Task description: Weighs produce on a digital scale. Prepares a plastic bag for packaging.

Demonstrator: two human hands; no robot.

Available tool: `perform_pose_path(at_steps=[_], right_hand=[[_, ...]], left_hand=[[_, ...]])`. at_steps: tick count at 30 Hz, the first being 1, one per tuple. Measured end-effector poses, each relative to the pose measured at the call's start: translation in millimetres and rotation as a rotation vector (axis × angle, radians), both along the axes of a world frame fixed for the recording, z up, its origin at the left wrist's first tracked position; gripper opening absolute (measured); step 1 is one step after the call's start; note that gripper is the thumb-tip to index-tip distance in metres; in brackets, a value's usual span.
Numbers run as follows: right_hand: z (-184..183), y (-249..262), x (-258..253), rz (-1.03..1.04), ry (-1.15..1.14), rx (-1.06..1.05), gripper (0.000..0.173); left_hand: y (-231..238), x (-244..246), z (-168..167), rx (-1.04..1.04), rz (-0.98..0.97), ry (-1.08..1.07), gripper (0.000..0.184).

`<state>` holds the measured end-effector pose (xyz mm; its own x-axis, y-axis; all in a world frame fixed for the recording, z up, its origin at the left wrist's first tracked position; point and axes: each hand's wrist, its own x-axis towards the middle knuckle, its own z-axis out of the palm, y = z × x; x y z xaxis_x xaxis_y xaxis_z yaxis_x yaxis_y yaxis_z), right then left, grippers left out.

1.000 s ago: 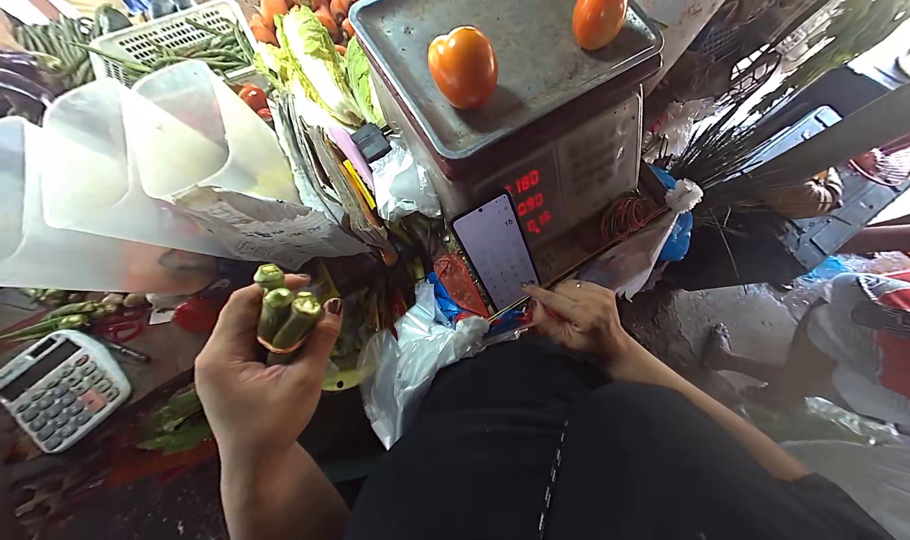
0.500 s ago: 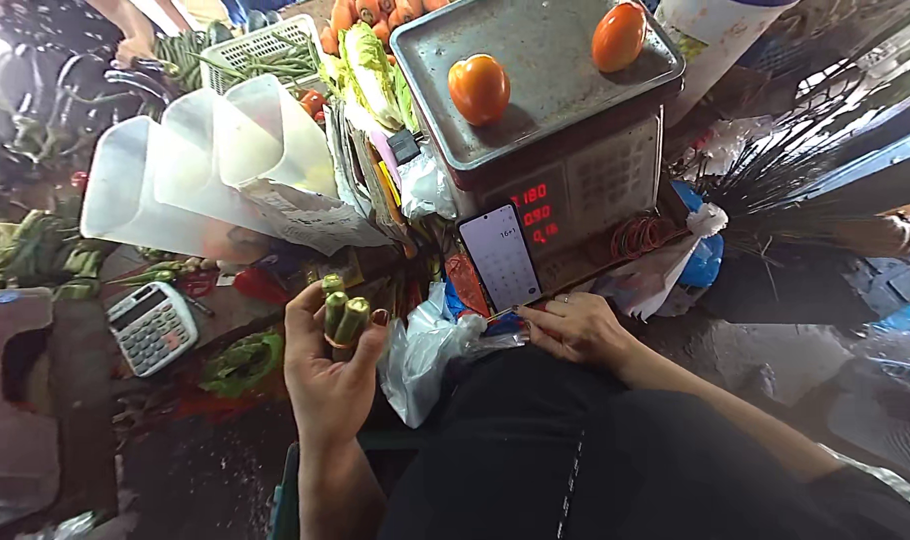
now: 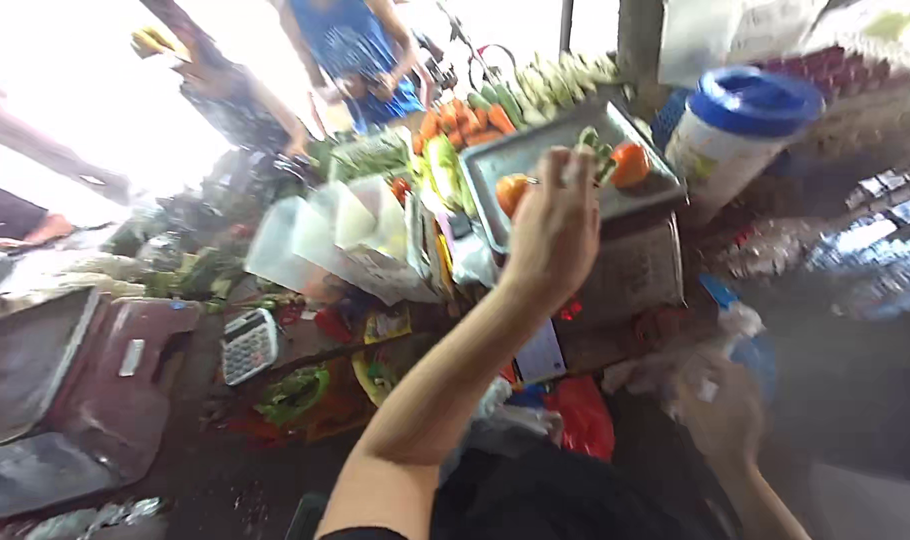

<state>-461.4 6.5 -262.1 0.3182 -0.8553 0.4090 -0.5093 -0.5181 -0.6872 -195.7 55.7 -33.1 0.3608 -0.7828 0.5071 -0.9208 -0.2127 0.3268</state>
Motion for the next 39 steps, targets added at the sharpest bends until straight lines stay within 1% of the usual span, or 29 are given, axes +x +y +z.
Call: perform_pose_path(at_steps=[1, 2, 3, 4, 5, 6, 7, 8, 9, 10, 11, 13, 14, 16, 19, 21, 22, 24, 26, 29, 32, 34, 35, 36, 37, 38, 39], right_hand=[[-13.9, -7.6, -7.3, -0.054, -0.024, 0.112, 0.069], [-34.2, -16.2, -15.2, -0.088, -0.040, 0.192, 0.085], [-62.2, -25.0, -24.2, -0.103, -0.052, 0.220, 0.089], [-97.1, -33.6, -33.3, -0.122, -0.062, 0.176, 0.080], [-115.1, -36.2, -36.3, -0.158, -0.105, 0.154, 0.061], [-109.0, -31.9, -35.5, -0.180, -0.132, 0.202, 0.043], [-96.9, -25.5, -35.9, -0.169, -0.131, 0.243, 0.036], [-92.5, -21.4, -39.0, -0.145, -0.134, 0.248, 0.032], [-96.9, -19.3, -45.3, -0.117, -0.136, 0.219, 0.029], [-103.7, -18.1, -53.3, -0.094, -0.132, 0.171, 0.028], [-99.5, -14.0, -59.0, -0.080, -0.126, 0.147, 0.028], [-75.9, -3.4, -64.7, -0.087, -0.110, 0.191, 0.028], [-61.8, 1.4, -66.4, -0.098, -0.109, 0.228, 0.028], [-40.8, 4.1, -73.1, -0.109, -0.033, 0.297, 0.032], [-23.3, 4.9, -88.6, -0.016, 0.169, 0.271, 0.030], [-13.5, 7.8, -90.9, -0.021, 0.179, 0.240, 0.024], [-6.6, 8.4, -91.3, -0.037, 0.154, 0.270, 0.021], [7.1, 8.7, -93.2, -0.055, 0.103, 0.384, 0.019], [14.4, 6.6, -95.0, -0.059, 0.066, 0.461, 0.020], [14.7, 6.6, -98.3, -0.030, 0.045, 0.528, 0.018], [20.7, 13.3, -102.6, 0.112, 0.230, 0.600, 0.028], [24.0, 21.8, -99.9, 0.296, 0.347, 0.635, 0.030], [27.5, 26.5, -95.6, 0.416, 0.363, 0.633, 0.029], [32.2, 31.9, -89.5, 0.540, 0.332, 0.618, 0.029], [37.7, 37.0, -81.9, 0.654, 0.244, 0.600, 0.026], [43.9, 39.9, -73.1, 0.749, 0.125, 0.581, 0.024], [53.0, 40.0, -64.1, 0.807, 0.028, 0.571, 0.021]], left_hand=[[-18.7, 0.0, -0.9, 0.064, 0.043, -0.035, 0.047], [-33.2, 0.2, -4.4, 0.122, 0.068, -0.051, 0.045], [-45.0, 1.5, -12.2, 0.152, 0.085, -0.078, 0.045], [-52.4, 2.4, -20.2, 0.172, 0.085, -0.087, 0.045], [-55.3, 2.3, -26.7, 0.175, 0.075, -0.091, 0.042], [-55.4, 1.9, -32.5, 0.157, 0.062, -0.101, 0.038], [-53.8, 1.0, -37.3, 0.143, 0.055, -0.117, 0.035], [-50.9, -0.2, -41.5, 0.125, 0.054, -0.138, 0.034], [-47.2, -2.1, -44.9, 0.104, 0.053, -0.160, 0.034], [-42.7, -6.1, -46.2, 0.089, 0.048, -0.168, 0.035], [-37.4, -12.4, -46.2, 0.068, 0.036, -0.169, 0.034], [-25.7, -28.5, -47.6, 0.011, -0.020, -0.165, 0.033], [-17.9, -37.7, -49.0, 0.002, -0.069, -0.148, 0.033], [-0.7, -55.3, -58.0, 0.003, -0.198, -0.092, 0.034], [26.3, -76.1, -98.0, -0.034, -0.407, -0.008, 0.027], [41.9, -85.6, -127.4, -0.048, -0.526, 0.045, 0.024], [49.3, -88.1, -138.5, -0.043, -0.565, 0.070, 0.022], [61.7, -88.7, -154.4, -0.028, -0.601, 0.136, 0.020], [70.0, -85.6, -167.3, -0.027, -0.592, 0.179, 0.021], [81.4, -77.0, -182.4, -0.027, -0.559, 0.187, 0.023], [87.6, -74.1, -187.1, 0.009, -0.591, 0.171, 0.031], [85.6, -77.3, -183.3, 0.059, -0.666, 0.152, 0.037], [82.3, -80.3, -178.9, 0.097, -0.731, 0.147, 0.041], [78.6, -84.3, -174.1, 0.143, -0.808, 0.139, 0.048], [74.5, -88.8, -169.9, 0.191, -0.893, 0.141, 0.054], [70.2, -93.0, -167.0, 0.229, -0.972, 0.165, 0.058], [66.5, -96.2, -165.9, 0.237, -1.024, 0.201, 0.055]])
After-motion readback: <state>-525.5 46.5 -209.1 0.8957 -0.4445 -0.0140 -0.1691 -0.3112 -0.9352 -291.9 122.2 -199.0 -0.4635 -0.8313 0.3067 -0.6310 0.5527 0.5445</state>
